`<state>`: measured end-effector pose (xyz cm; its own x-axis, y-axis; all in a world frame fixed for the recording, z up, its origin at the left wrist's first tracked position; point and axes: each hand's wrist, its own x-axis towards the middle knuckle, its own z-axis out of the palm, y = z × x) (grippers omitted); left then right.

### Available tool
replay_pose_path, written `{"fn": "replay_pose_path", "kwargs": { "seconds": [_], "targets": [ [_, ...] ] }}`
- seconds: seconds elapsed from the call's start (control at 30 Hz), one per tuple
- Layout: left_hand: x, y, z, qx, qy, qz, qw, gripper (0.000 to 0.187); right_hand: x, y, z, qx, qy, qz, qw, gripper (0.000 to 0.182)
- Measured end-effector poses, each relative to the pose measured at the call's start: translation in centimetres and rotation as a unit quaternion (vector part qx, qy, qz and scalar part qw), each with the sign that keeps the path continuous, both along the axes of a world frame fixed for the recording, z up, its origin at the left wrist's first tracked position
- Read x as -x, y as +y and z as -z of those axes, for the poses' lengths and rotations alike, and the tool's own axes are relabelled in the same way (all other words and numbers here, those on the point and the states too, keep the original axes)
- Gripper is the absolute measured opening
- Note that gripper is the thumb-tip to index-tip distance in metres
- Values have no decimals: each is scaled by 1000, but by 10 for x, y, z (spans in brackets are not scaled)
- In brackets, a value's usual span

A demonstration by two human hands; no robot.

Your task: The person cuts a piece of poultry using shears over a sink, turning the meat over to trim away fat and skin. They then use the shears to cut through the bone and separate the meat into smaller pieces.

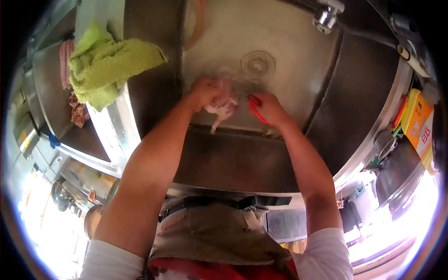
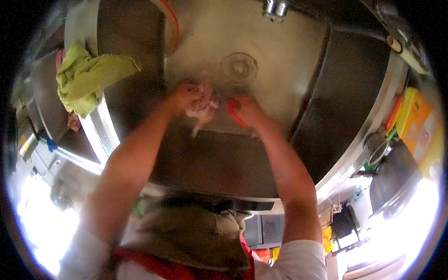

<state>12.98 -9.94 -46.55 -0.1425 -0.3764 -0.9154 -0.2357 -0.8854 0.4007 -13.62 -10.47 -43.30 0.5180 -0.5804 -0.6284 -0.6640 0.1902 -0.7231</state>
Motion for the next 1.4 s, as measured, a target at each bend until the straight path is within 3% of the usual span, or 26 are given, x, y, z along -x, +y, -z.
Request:
{"fn": "replay_pose_path", "kwargs": {
  "seconds": [0.27,0.53,0.63,0.73,0.8,0.93,1.03,1.07,1.13,1.2,1.27,1.4],
  "targets": [
    [3,-4,-21,-17,85,-92,992,26,-16,6,-35,112,126,-59,984,41],
    [15,-1,-47,1,15,-77,997,22,-11,14,-47,132,156,-110,973,40],
    [18,0,-52,8,34,-122,992,21,-14,23,-39,89,44,10,995,41],
    [15,4,-49,13,43,-155,987,21,-16,39,-25,-90,-61,265,958,41],
    [13,7,-45,8,42,-167,985,21,1,51,11,-17,-1,247,969,35],
    [14,7,-39,-2,46,-165,985,20,10,33,-8,98,227,98,964,35],
    [14,8,-38,-20,33,-151,988,20,17,42,13,141,267,-73,951,37],
    [13,7,-38,-27,28,-148,988,20,23,45,16,78,224,-69,969,39],
    [12,3,-46,-37,48,-126,990,20,20,26,-25,-48,135,-59,988,41],
    [13,2,-59,-53,90,-144,984,21,21,27,-45,-52,65,73,994,44],
    [15,6,-80,-73,155,-201,964,23,20,20,-80,-5,26,119,993,48],
    [15,-4,-147,-56,280,-225,932,28,20,-8,-168,160,33,41,986,54]
  ]
}}
